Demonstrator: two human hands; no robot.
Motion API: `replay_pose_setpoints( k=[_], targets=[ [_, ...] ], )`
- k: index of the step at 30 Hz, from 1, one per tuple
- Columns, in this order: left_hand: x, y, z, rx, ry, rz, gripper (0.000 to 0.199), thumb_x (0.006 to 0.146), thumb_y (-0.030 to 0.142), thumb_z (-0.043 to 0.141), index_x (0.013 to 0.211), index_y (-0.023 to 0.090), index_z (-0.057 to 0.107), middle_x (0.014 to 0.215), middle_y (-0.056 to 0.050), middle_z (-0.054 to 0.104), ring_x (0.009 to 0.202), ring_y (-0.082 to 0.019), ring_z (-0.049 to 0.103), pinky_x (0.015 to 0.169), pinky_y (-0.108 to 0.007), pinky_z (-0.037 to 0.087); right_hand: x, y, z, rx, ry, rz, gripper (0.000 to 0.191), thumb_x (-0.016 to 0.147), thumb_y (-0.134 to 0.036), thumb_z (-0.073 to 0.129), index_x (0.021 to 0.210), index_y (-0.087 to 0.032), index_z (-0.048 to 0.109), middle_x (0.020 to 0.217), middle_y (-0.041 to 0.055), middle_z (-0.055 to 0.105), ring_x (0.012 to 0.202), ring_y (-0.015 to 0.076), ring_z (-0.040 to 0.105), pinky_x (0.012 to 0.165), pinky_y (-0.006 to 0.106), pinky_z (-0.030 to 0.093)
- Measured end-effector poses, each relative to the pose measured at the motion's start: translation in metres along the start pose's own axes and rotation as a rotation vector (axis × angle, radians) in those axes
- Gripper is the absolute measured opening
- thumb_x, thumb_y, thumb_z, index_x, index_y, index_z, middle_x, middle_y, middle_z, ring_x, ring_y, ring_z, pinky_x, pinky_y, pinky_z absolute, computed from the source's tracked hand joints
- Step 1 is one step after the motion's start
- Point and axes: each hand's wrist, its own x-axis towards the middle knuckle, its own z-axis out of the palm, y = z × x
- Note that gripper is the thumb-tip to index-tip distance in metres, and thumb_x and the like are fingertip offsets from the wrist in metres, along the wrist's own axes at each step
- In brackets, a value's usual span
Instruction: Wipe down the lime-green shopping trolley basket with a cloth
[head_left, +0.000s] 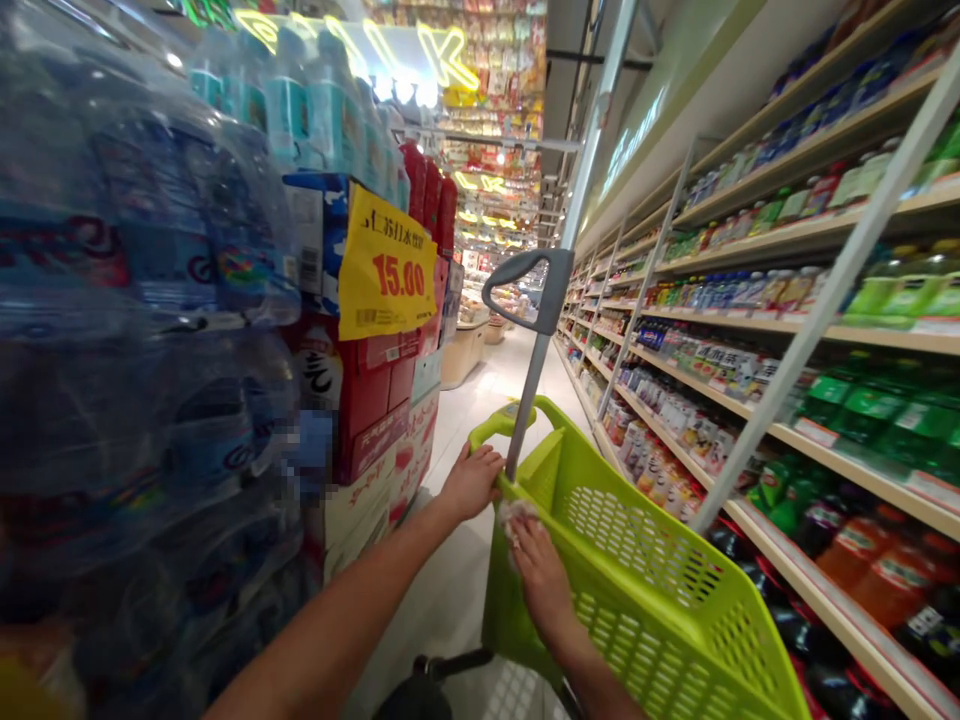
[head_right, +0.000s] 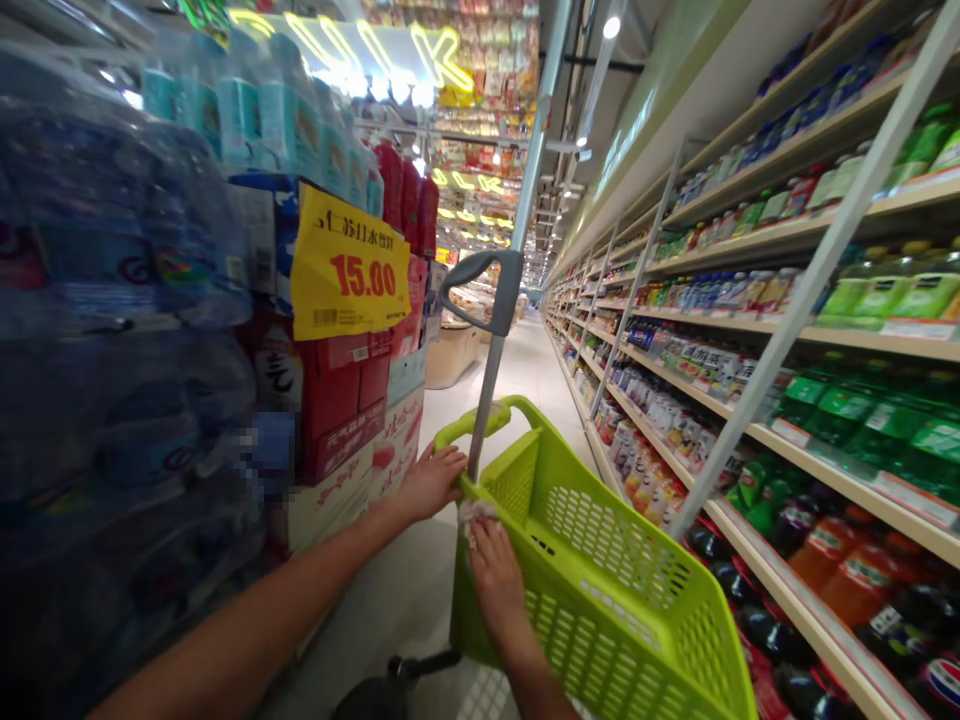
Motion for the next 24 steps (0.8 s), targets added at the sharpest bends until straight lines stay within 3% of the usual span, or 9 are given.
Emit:
replay_pose_setpoints(
  k=[2, 4, 6, 10, 12, 17, 20, 24],
  targets=[
    [0.001, 0.001, -0.001, 0.021, -0.03, 0.006, 0.039, 0.073, 0.016, 0.053, 0.111, 0.024, 0.048, 0.119, -0.004, 0.054, 0.121, -0.022, 0.038, 0.104, -0.047, 0.02, -0.038, -0.013, 0.014, -0.003, -0.015, 0.031, 0.041, 0.087, -0.007, 0.032, 0.118, -0.025, 0.052, 0.115, 0.0054, 0.06, 0.115, 0.0217, 0.048, 0.092, 0.046, 0.045],
    [0.001, 0.003, -0.001, 0.042, -0.023, 0.004, 0.041, 0.074, 0.014, 0.051, 0.113, 0.024, 0.047, 0.122, -0.004, 0.052, 0.123, -0.022, 0.036, 0.104, -0.047, 0.02, -0.054, -0.019, 0.018, 0.012, -0.051, 0.041, 0.043, 0.086, -0.006, 0.033, 0.118, -0.027, 0.053, 0.108, 0.0035, 0.064, 0.109, 0.0206, 0.053, 0.092, 0.041, 0.046],
    [0.0, 0.005, 0.002, 0.059, -0.004, 0.0, 0.042, 0.075, 0.013, 0.05, 0.114, 0.025, 0.046, 0.124, -0.003, 0.051, 0.124, -0.021, 0.035, 0.104, -0.046, 0.02, -0.048, -0.018, 0.012, 0.038, -0.068, 0.058, 0.042, 0.086, -0.008, 0.034, 0.12, -0.026, 0.051, 0.107, 0.0035, 0.064, 0.11, 0.0202, 0.053, 0.092, 0.039, 0.047],
    [-0.001, 0.009, 0.008, 0.091, 0.012, 0.0, 0.042, 0.075, 0.014, 0.049, 0.115, 0.026, 0.045, 0.124, -0.002, 0.051, 0.124, -0.021, 0.035, 0.104, -0.046, 0.02, -0.003, -0.005, -0.013, 0.039, 0.004, 0.095, 0.042, 0.087, -0.009, 0.034, 0.126, -0.023, 0.044, 0.123, 0.0057, 0.054, 0.125, 0.0206, 0.035, 0.098, 0.044, 0.04],
    [0.0, 0.011, 0.01, 0.096, 0.019, -0.008, 0.042, 0.075, 0.014, 0.05, 0.115, 0.025, 0.046, 0.125, -0.003, 0.051, 0.124, -0.022, 0.035, 0.104, -0.046, 0.021, 0.006, -0.002, -0.017, 0.028, -0.011, 0.105, 0.041, 0.087, -0.009, 0.034, 0.124, -0.023, 0.046, 0.126, 0.005, 0.051, 0.127, 0.0204, 0.032, 0.101, 0.045, 0.037],
    [0.0, 0.017, 0.009, 0.103, 0.03, -0.027, 0.041, 0.075, 0.015, 0.049, 0.116, 0.022, 0.046, 0.126, -0.005, 0.05, 0.126, -0.022, 0.034, 0.104, -0.046, 0.021, -0.034, -0.011, -0.016, 0.025, -0.146, 0.123, 0.04, 0.085, -0.006, 0.035, 0.117, -0.022, 0.054, 0.111, 0.0064, 0.062, 0.116, 0.0209, 0.047, 0.091, 0.04, 0.048],
    [-0.005, 0.025, 0.015, 0.106, 0.079, -0.046, 0.043, 0.077, 0.015, 0.046, 0.119, 0.02, 0.044, 0.13, -0.007, 0.047, 0.127, -0.023, 0.032, 0.105, -0.045, 0.021, -0.043, -0.008, -0.037, 0.002, -0.047, 0.198, 0.043, 0.083, -0.003, 0.033, 0.118, -0.019, 0.054, 0.115, 0.0084, 0.059, 0.12, 0.022, 0.042, 0.092, 0.043, 0.046],
    [-0.026, 0.048, 0.042, 0.092, 0.24, -0.079, 0.053, 0.078, 0.013, 0.04, 0.13, 0.011, 0.03, 0.14, -0.013, 0.032, 0.131, -0.023, 0.022, 0.105, -0.044, 0.02, -0.049, 0.007, -0.056, -0.028, 0.071, 0.324, 0.047, 0.082, -0.001, 0.032, 0.124, -0.016, 0.047, 0.128, 0.0103, 0.048, 0.128, 0.0224, 0.029, 0.101, 0.048, 0.035]
  ],
)
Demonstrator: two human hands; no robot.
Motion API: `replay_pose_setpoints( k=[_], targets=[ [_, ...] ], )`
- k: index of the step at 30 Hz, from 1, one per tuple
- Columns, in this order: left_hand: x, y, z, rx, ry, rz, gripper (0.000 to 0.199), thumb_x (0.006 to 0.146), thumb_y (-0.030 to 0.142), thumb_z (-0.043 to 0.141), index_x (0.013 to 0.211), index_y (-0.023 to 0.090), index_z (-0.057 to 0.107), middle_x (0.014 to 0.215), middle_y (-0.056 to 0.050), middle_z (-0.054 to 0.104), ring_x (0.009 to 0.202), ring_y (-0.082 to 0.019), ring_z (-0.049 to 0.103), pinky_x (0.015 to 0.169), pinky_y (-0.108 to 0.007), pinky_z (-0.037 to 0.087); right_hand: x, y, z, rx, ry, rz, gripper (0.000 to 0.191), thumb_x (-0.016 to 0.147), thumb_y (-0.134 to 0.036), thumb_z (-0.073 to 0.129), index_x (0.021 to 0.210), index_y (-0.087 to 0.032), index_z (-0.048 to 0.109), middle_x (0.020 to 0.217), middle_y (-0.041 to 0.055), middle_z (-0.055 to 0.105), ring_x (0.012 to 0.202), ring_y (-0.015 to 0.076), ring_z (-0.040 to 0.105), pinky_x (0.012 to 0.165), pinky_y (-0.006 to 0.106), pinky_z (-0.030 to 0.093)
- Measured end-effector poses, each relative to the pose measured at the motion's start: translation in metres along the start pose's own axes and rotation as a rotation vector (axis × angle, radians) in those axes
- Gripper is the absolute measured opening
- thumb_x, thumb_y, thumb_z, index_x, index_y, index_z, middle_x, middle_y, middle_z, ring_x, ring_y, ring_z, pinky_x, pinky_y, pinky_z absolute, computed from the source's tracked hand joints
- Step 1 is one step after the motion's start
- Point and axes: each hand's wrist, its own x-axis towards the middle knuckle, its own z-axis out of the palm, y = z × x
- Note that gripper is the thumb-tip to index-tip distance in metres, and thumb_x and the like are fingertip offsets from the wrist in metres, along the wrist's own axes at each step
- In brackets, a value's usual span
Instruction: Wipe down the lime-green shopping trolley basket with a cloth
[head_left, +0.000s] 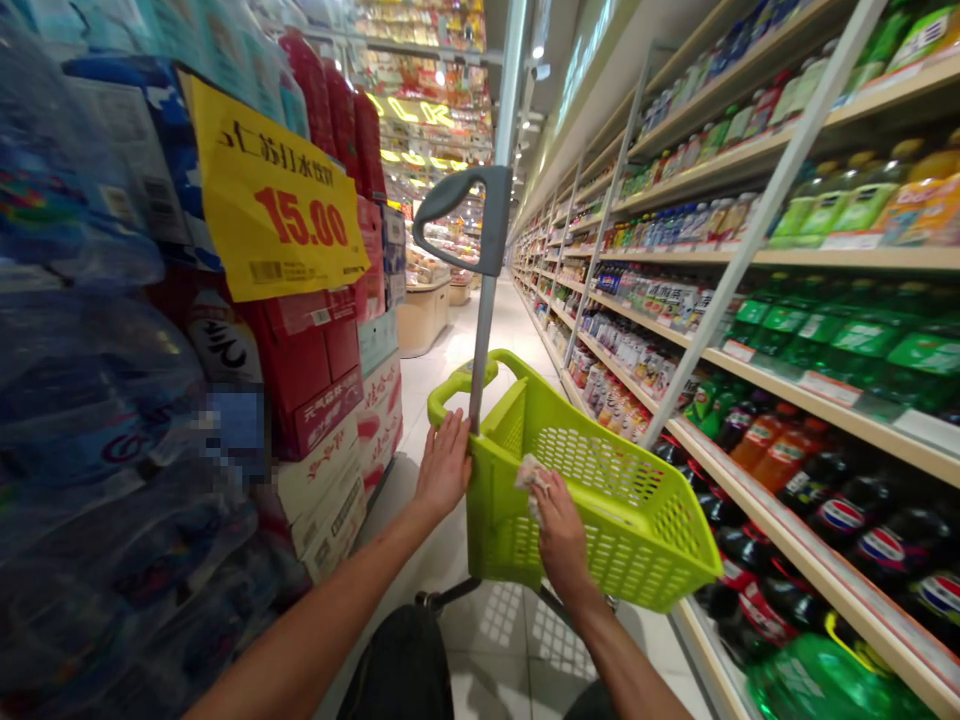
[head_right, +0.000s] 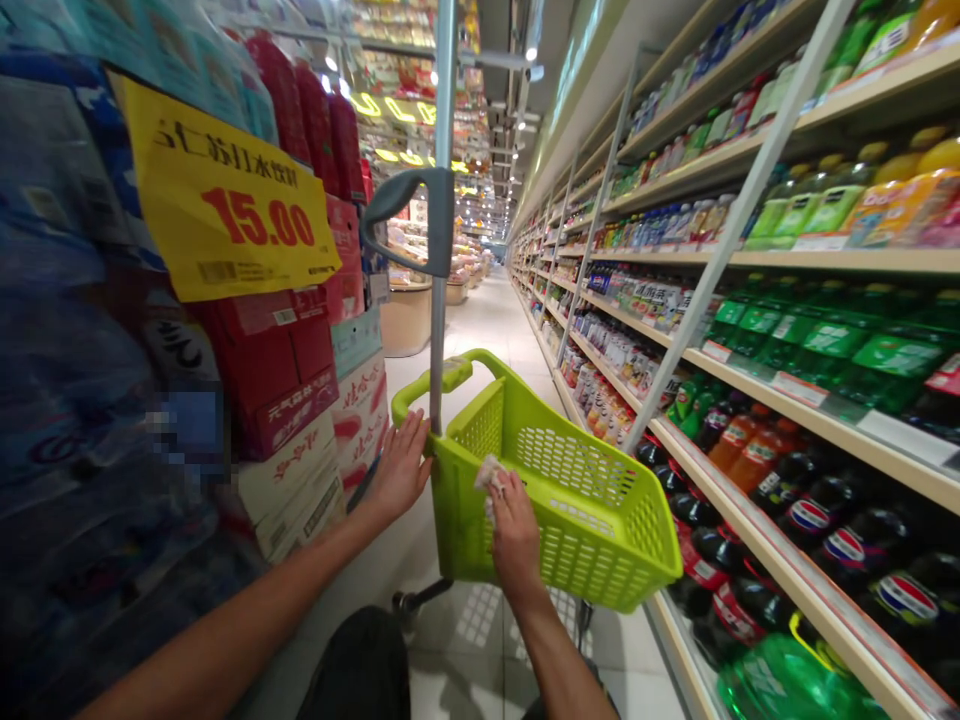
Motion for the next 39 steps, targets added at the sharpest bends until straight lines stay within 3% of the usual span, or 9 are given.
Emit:
replay_pose_setpoints(
  k=[6, 12, 19, 22, 26, 29, 34, 37, 39],
  targets=[
    [-0.039, 0.035, 0.025, -0.007, -0.117, 0.237, 0.059, 0.074, 0.01, 0.039, 0.133, 0.012, 0.029, 0.143, -0.009, 0.027, 0.133, -0.021, 0.014, 0.107, -0.043, 0.018, -0.07, 0.014, 0.007, 0.019, -0.091, -0.034, 0.046, 0.083, -0.003, 0.037, 0.123, -0.022, 0.048, 0.116, 0.0064, 0.059, 0.12, 0.0176, 0.042, 0.097, 0.038, 0.042],
    [-0.023, 0.056, 0.031, -0.002, -0.231, 0.363, 0.057, 0.078, 0.016, 0.037, 0.134, 0.011, 0.025, 0.144, -0.01, 0.021, 0.134, -0.021, 0.01, 0.108, -0.045, 0.011, -0.047, 0.032, -0.041, -0.063, 0.012, 0.116, 0.052, 0.078, 0.0, 0.031, 0.124, -0.019, 0.047, 0.129, 0.0091, 0.047, 0.126, 0.0242, 0.033, 0.1, 0.051, 0.035],
    [-0.03, 0.085, 0.041, -0.218, -0.371, 0.372, 0.06, 0.074, 0.011, 0.039, 0.133, 0.01, 0.027, 0.144, -0.011, 0.022, 0.134, -0.022, 0.01, 0.108, -0.046, 0.009, -0.1, 0.032, -0.027, -0.041, -0.055, 0.153, 0.048, 0.075, -0.003, 0.035, 0.113, -0.022, 0.057, 0.11, 0.0081, 0.061, 0.108, 0.0224, 0.052, 0.089, 0.042, 0.046],
    [-0.043, 0.099, 0.041, -0.614, -0.379, 0.187, 0.055, 0.073, 0.013, 0.043, 0.128, 0.013, 0.037, 0.141, -0.011, 0.031, 0.131, -0.022, 0.022, 0.108, -0.043, 0.015, -0.091, 0.032, -0.047, -0.014, 0.022, 0.337, 0.047, 0.072, -0.006, 0.036, 0.112, -0.019, 0.058, 0.113, 0.0089, 0.059, 0.108, 0.024, 0.051, 0.093, 0.045, 0.041],
    [-0.058, 0.133, 0.052, -1.324, -0.53, -0.502, 0.044, 0.075, 0.029, 0.051, 0.116, 0.013, 0.048, 0.12, -0.013, 0.053, 0.107, -0.021, 0.051, 0.092, -0.035, 0.04, -0.061, 0.026, -0.066, 0.153, -0.025, 0.683, 0.039, 0.074, -0.015, 0.039, 0.107, -0.017, 0.06, 0.103, 0.0091, 0.064, 0.098, 0.024, 0.058, 0.084, 0.04, 0.047],
    [-0.066, 0.154, 0.06, -1.687, -0.653, -0.881, 0.039, 0.067, 0.035, 0.062, 0.1, 0.014, 0.055, 0.094, -0.007, 0.063, 0.081, -0.016, 0.059, 0.073, -0.028, 0.046, -0.063, 0.007, -0.062, 0.108, 0.057, 0.799, 0.043, 0.078, -0.022, 0.039, 0.119, -0.014, 0.05, 0.121, 0.0123, 0.053, 0.112, 0.0266, 0.049, 0.09, 0.043, 0.043],
    [-0.082, 0.164, 0.053, -1.874, -0.88, -0.939, 0.033, 0.061, 0.041, 0.066, 0.078, 0.013, 0.061, 0.071, -0.002, 0.061, 0.068, -0.013, 0.057, 0.063, -0.024, 0.042, -0.097, -0.027, -0.052, 0.129, -0.026, 0.574, 0.052, 0.084, -0.029, 0.042, 0.134, -0.021, 0.03, 0.146, 0.0074, 0.015, 0.132, 0.0264, 0.018, 0.104, 0.049, 0.024],
    [-0.094, 0.162, 0.051, -1.846, -1.048, -0.97, 0.032, 0.06, 0.037, 0.069, 0.08, 0.013, 0.061, 0.07, -0.002, 0.062, 0.066, -0.014, 0.056, 0.062, -0.025, 0.041, -0.107, -0.03, -0.056, 0.267, -0.083, 0.72, 0.055, 0.086, -0.036, 0.038, 0.137, -0.018, 0.025, 0.146, 0.0102, 0.015, 0.132, 0.0264, 0.015, 0.105, 0.051, 0.02],
    [-0.098, 0.159, 0.052, -1.819, -1.027, -1.008, 0.03, 0.058, 0.032, 0.07, 0.08, 0.015, 0.06, 0.069, 0.0, 0.061, 0.062, -0.012, 0.055, 0.059, -0.023, 0.039, -0.105, -0.026, -0.061, 0.403, -0.099, 0.811, 0.058, 0.083, -0.042, 0.041, 0.134, -0.016, 0.031, 0.144, 0.0111, 0.02, 0.132, 0.026, 0.018, 0.105, 0.047, 0.022]
  ],
)
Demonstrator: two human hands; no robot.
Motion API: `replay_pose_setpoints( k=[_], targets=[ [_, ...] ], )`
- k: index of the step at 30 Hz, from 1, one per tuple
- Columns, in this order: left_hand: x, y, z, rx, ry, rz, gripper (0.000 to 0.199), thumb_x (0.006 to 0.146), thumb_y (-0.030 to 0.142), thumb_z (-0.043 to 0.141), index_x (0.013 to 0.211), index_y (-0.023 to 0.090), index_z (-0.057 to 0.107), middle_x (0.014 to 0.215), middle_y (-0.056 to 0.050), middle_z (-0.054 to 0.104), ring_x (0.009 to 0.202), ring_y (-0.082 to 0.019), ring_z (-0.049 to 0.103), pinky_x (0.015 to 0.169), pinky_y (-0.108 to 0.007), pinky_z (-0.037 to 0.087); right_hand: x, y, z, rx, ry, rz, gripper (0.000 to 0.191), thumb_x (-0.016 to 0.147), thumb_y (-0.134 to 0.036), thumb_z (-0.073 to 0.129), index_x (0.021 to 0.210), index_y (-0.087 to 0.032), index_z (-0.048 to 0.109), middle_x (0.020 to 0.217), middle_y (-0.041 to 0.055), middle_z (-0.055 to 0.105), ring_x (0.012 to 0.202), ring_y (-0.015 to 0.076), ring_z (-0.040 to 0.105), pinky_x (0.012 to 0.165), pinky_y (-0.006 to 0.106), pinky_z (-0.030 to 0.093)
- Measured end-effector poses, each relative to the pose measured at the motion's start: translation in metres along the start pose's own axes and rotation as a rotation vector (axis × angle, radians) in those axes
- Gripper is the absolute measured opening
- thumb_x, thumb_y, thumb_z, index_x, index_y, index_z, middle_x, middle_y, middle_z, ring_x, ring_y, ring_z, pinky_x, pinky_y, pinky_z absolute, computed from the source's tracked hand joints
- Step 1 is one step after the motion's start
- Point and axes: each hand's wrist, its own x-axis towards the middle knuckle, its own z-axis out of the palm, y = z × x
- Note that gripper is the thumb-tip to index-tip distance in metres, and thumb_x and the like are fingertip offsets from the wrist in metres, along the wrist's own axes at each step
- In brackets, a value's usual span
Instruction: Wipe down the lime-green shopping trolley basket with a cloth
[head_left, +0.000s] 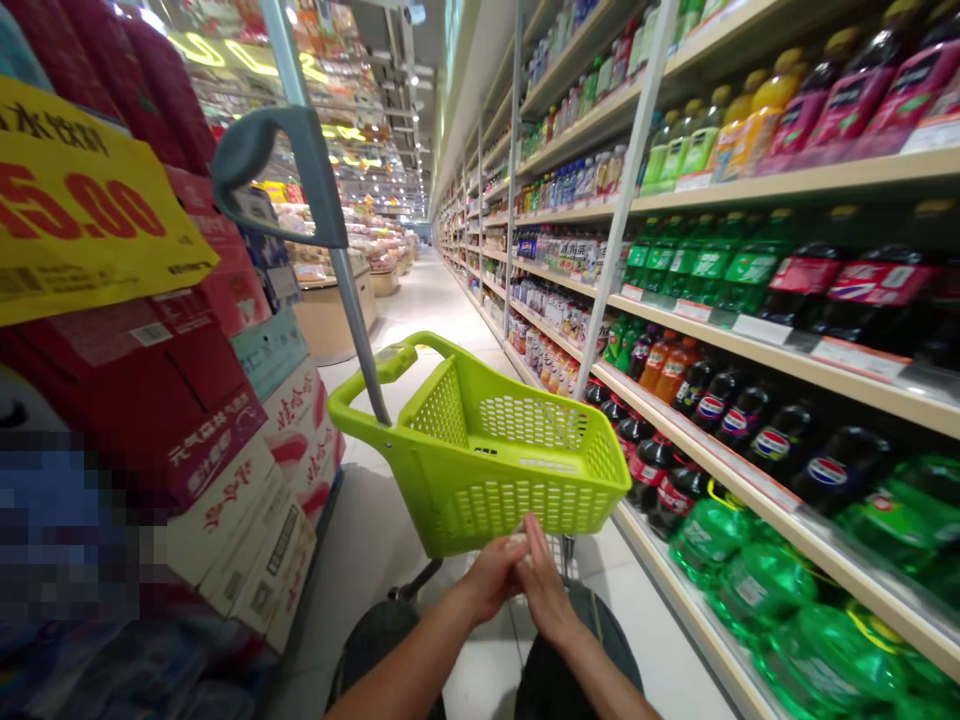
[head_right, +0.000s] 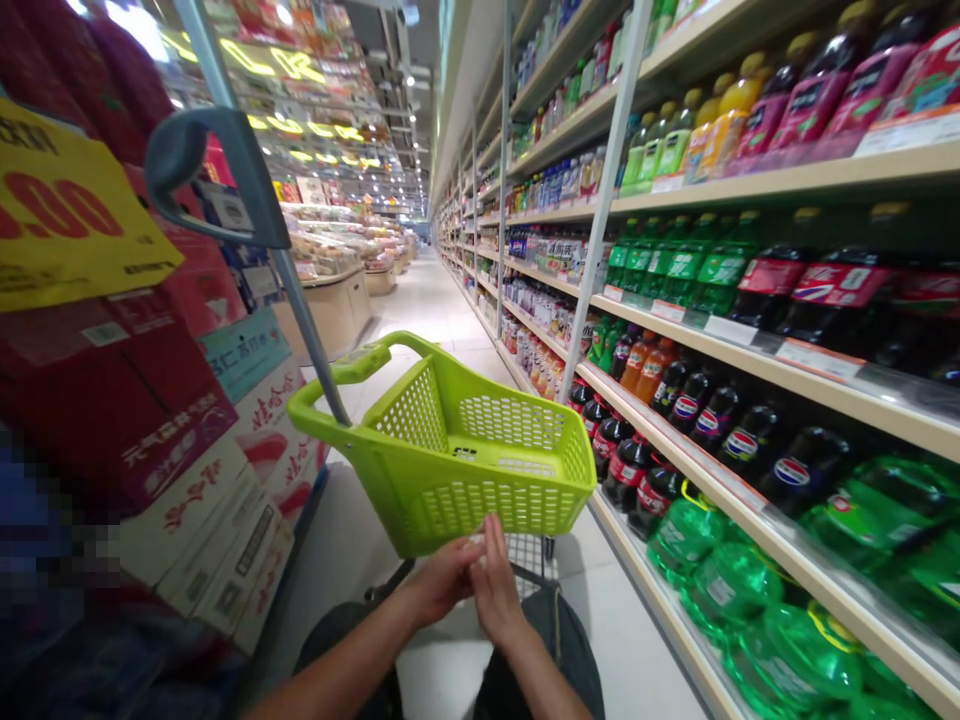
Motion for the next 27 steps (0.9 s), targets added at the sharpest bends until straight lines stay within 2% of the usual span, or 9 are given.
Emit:
replay_pose_setpoints(
  k=[2, 6, 8, 14, 18, 20, 22, 24, 27],
  targets=[
    [0.001, 0.002, -0.002, -0.044, 0.052, 0.08, 0.029, 0.056, 0.027, 0.071, 0.079, 0.015, 0.059, 0.07, 0.001, 0.061, 0.062, -0.01, 0.054, 0.058, -0.021, 0.039, 0.007, -0.003, -0.006, 0.132, 0.006, 0.093, 0.06, 0.079, -0.047, 0.048, 0.13, -0.018, 0.04, 0.141, 0.01, 0.029, 0.13, 0.0258, 0.024, 0.104, 0.043, 0.027],
    [0.002, 0.011, 0.005, -0.151, 0.0, 0.114, 0.035, 0.053, 0.019, 0.072, 0.085, 0.016, 0.058, 0.079, -0.001, 0.063, 0.067, -0.011, 0.057, 0.063, -0.023, 0.042, 0.016, -0.013, -0.012, 0.458, 0.036, 0.351, 0.06, 0.074, -0.054, 0.052, 0.123, -0.021, 0.047, 0.12, 0.0084, 0.055, 0.115, 0.0264, 0.047, 0.094, 0.044, 0.039],
    [0.002, 0.012, 0.014, -0.2, -0.005, 0.13, 0.034, 0.054, 0.019, 0.071, 0.085, 0.016, 0.058, 0.078, -0.001, 0.063, 0.066, -0.01, 0.057, 0.064, -0.022, 0.043, 0.017, -0.018, -0.014, 0.54, 0.043, 0.348, 0.06, 0.074, -0.052, 0.054, 0.124, -0.02, 0.045, 0.117, 0.0089, 0.058, 0.108, 0.0249, 0.053, 0.092, 0.042, 0.041],
    [0.01, 0.007, 0.045, -0.277, -0.072, 0.219, 0.032, 0.057, 0.021, 0.069, 0.086, 0.015, 0.058, 0.084, -0.003, 0.064, 0.076, -0.013, 0.059, 0.073, -0.023, 0.044, 0.025, -0.029, -0.026, 0.312, 0.27, 0.218, 0.061, 0.075, -0.045, 0.055, 0.126, -0.016, 0.042, 0.118, 0.0111, 0.057, 0.106, 0.0236, 0.054, 0.09, 0.038, 0.044],
    [0.018, 0.001, 0.056, -0.19, -0.064, 0.204, 0.034, 0.06, 0.025, 0.065, 0.091, 0.016, 0.056, 0.085, -0.004, 0.064, 0.076, -0.013, 0.059, 0.071, -0.024, 0.044, 0.021, -0.029, -0.029, 0.178, 0.313, 0.183, 0.049, 0.076, -0.038, 0.052, 0.119, -0.014, 0.05, 0.116, 0.0125, 0.058, 0.105, 0.0249, 0.055, 0.089, 0.039, 0.045],
    [0.02, 0.0, 0.059, -0.047, -0.051, 0.202, 0.032, 0.066, 0.028, 0.059, 0.095, 0.015, 0.055, 0.086, -0.005, 0.063, 0.079, -0.015, 0.059, 0.074, -0.028, 0.045, 0.019, -0.029, -0.038, 0.072, 0.341, 0.143, 0.042, 0.077, -0.033, 0.048, 0.116, -0.015, 0.052, 0.112, 0.0113, 0.06, 0.101, 0.0241, 0.058, 0.086, 0.038, 0.046],
    [0.019, 0.008, 0.06, 0.245, 0.027, 0.283, 0.031, 0.07, 0.027, 0.051, 0.099, 0.015, 0.055, 0.096, -0.008, 0.062, 0.088, -0.018, 0.058, 0.08, -0.034, 0.044, 0.023, -0.026, -0.058, -0.068, 0.413, 0.063, 0.037, 0.079, -0.027, 0.043, 0.112, -0.016, 0.054, 0.11, 0.0101, 0.061, 0.1, 0.0235, 0.058, 0.087, 0.039, 0.046],
    [0.015, 0.026, 0.054, 0.671, 0.141, 0.515, 0.033, 0.071, 0.02, 0.048, 0.103, 0.016, 0.055, 0.113, -0.01, 0.057, 0.104, -0.021, 0.052, 0.093, -0.039, 0.037, 0.034, -0.018, -0.086, -0.235, 0.519, -0.082, 0.036, 0.079, -0.023, 0.039, 0.111, -0.016, 0.056, 0.118, 0.0104, 0.057, 0.11, 0.0241, 0.051, 0.093, 0.042, 0.041],
    [0.009, 0.061, 0.032, 1.36, 0.295, 0.875, 0.044, 0.07, 0.012, 0.045, 0.114, 0.017, 0.05, 0.133, -0.008, 0.042, 0.125, -0.022, 0.032, 0.107, -0.046, 0.014, 0.046, 0.014, -0.117, -0.47, 0.61, -0.293, 0.037, 0.08, -0.017, 0.037, 0.112, -0.017, 0.056, 0.129, 0.0091, 0.047, 0.125, 0.025, 0.034, 0.101, 0.05, 0.028]
  ],
)
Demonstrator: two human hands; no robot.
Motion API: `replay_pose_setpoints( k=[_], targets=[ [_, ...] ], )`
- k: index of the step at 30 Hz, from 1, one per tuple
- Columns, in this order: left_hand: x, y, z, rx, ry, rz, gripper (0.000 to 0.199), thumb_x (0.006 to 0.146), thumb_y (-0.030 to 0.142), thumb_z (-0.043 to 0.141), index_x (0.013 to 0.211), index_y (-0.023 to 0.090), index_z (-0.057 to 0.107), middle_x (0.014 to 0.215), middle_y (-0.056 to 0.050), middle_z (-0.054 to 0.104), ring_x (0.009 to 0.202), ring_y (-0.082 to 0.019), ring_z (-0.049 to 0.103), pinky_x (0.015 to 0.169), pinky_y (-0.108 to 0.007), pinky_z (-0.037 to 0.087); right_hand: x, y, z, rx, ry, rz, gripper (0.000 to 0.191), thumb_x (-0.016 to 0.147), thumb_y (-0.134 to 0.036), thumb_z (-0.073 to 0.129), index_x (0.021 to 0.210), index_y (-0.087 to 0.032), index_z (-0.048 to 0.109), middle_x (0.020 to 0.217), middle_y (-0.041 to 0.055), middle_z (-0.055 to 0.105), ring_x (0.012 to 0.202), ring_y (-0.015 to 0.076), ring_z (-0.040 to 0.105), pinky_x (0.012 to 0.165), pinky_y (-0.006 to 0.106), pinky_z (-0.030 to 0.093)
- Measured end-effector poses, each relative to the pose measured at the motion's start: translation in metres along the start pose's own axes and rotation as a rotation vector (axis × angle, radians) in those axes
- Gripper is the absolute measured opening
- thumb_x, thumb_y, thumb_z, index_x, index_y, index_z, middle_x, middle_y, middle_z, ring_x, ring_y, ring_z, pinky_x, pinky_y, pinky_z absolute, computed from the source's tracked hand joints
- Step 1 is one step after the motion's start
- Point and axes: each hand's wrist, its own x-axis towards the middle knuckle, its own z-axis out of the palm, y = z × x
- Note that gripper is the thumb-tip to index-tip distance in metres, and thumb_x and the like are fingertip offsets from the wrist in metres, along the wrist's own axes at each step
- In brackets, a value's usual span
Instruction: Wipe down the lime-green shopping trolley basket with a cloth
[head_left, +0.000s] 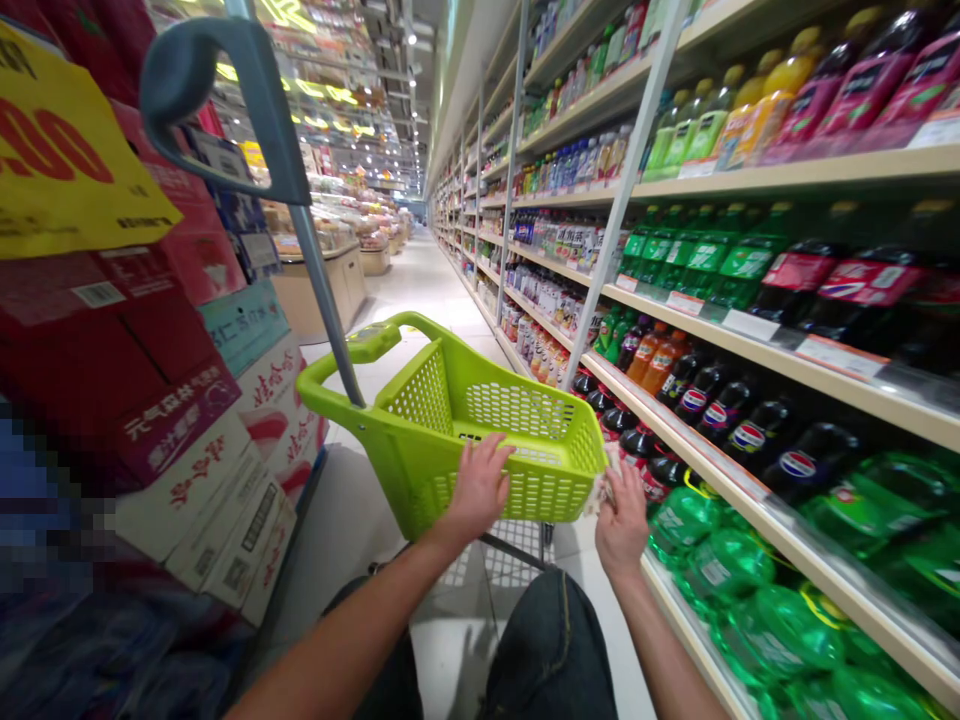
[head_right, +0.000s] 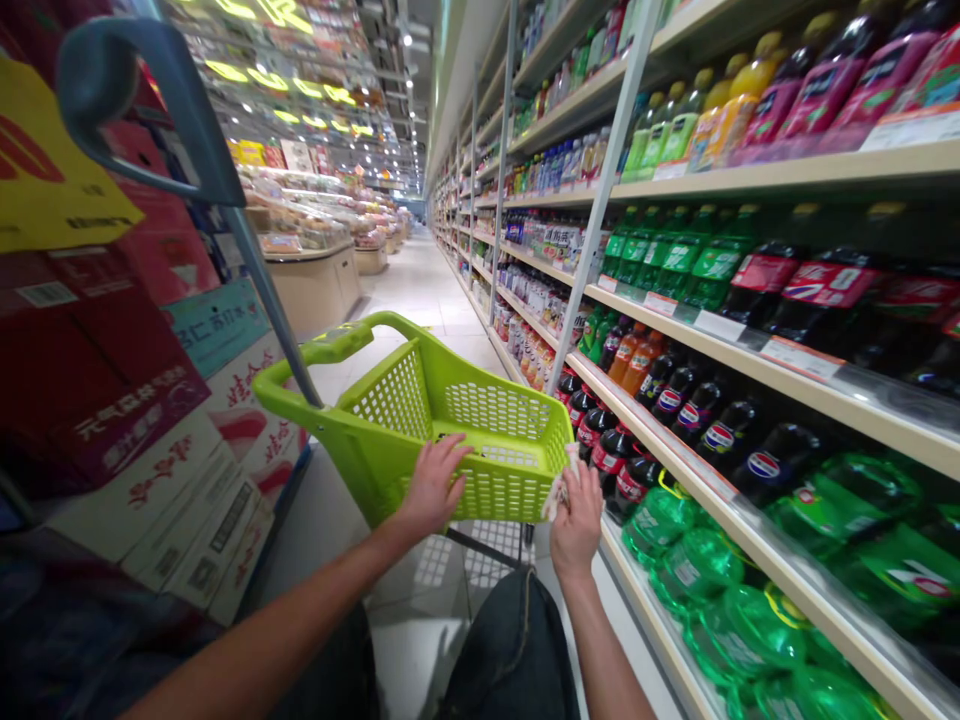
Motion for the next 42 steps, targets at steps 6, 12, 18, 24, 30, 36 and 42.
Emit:
replay_pose_setpoints(
  k=[6, 12, 18, 24, 30, 36, 42],
  targets=[
    [0.007, -0.047, -0.026, 0.713, -0.169, 0.161, 0.06, 0.073, 0.012, 0.037, 0.133, 0.011, 0.029, 0.142, -0.01, 0.027, 0.133, -0.023, 0.013, 0.107, -0.049, 0.006, -0.08, 0.043, 0.024, 0.009, -0.354, -0.238, 0.039, 0.078, -0.01, 0.04, 0.109, -0.024, 0.059, 0.11, 0.0057, 0.062, 0.111, 0.0238, 0.051, 0.085, 0.047, 0.048],
    [0.015, -0.045, -0.016, 0.733, -0.214, 0.145, 0.063, 0.072, 0.013, 0.036, 0.134, 0.009, 0.026, 0.144, -0.011, 0.023, 0.133, -0.024, 0.012, 0.107, -0.05, 0.006, -0.027, 0.007, 0.025, 0.03, -0.202, -0.236, 0.044, 0.082, -0.01, 0.036, 0.12, -0.025, 0.052, 0.127, 0.0051, 0.049, 0.127, 0.0246, 0.031, 0.1, 0.055, 0.03],
    [0.028, -0.045, -0.035, 0.723, -0.283, 0.197, 0.065, 0.071, 0.016, 0.039, 0.134, 0.01, 0.026, 0.143, -0.01, 0.025, 0.133, -0.022, 0.014, 0.108, -0.045, 0.009, -0.035, 0.001, 0.068, 0.091, -0.396, -0.465, 0.04, 0.083, -0.006, 0.036, 0.11, -0.025, 0.058, 0.115, 0.0047, 0.06, 0.12, 0.019, 0.042, 0.095, 0.047, 0.041],
    [0.024, -0.075, -0.074, 0.842, -0.146, 0.192, 0.06, 0.073, 0.013, 0.036, 0.133, 0.01, 0.03, 0.142, -0.011, 0.029, 0.134, -0.022, 0.012, 0.108, -0.045, 0.006, -0.019, -0.035, 0.101, 0.168, -0.367, -0.504, 0.039, 0.084, -0.007, 0.039, 0.117, -0.022, 0.053, 0.123, 0.0078, 0.054, 0.125, 0.022, 0.034, 0.099, 0.052, 0.034],
    [0.023, -0.08, -0.077, 0.857, -0.189, 0.227, 0.06, 0.075, 0.016, 0.036, 0.134, 0.011, 0.026, 0.142, -0.009, 0.029, 0.134, -0.02, 0.012, 0.108, -0.044, 0.011, -0.021, -0.036, 0.113, 0.304, -0.485, -0.66, 0.032, 0.087, -0.01, 0.039, 0.103, -0.026, 0.062, 0.104, 0.0035, 0.065, 0.113, 0.0166, 0.05, 0.096, 0.044, 0.041],
    [0.028, -0.075, -0.077, 0.834, -0.194, 0.193, 0.058, 0.075, 0.017, 0.036, 0.133, 0.009, 0.029, 0.142, -0.011, 0.029, 0.133, -0.022, 0.013, 0.107, -0.044, 0.01, -0.003, -0.055, 0.111, 0.256, -0.464, -0.723, 0.032, 0.088, -0.011, 0.037, 0.105, -0.023, 0.06, 0.116, 0.0051, 0.059, 0.122, 0.0199, 0.039, 0.098, 0.049, 0.037],
    [0.02, -0.075, -0.086, 0.815, -0.157, 0.205, 0.06, 0.074, 0.017, 0.039, 0.133, 0.01, 0.029, 0.142, -0.01, 0.029, 0.133, -0.022, 0.016, 0.108, -0.043, 0.01, -0.008, -0.055, 0.117, 0.178, -0.539, -0.782, 0.033, 0.089, -0.012, 0.033, 0.099, -0.023, 0.063, 0.102, 0.0047, 0.066, 0.112, 0.0168, 0.05, 0.093, 0.041, 0.043]
  ],
)
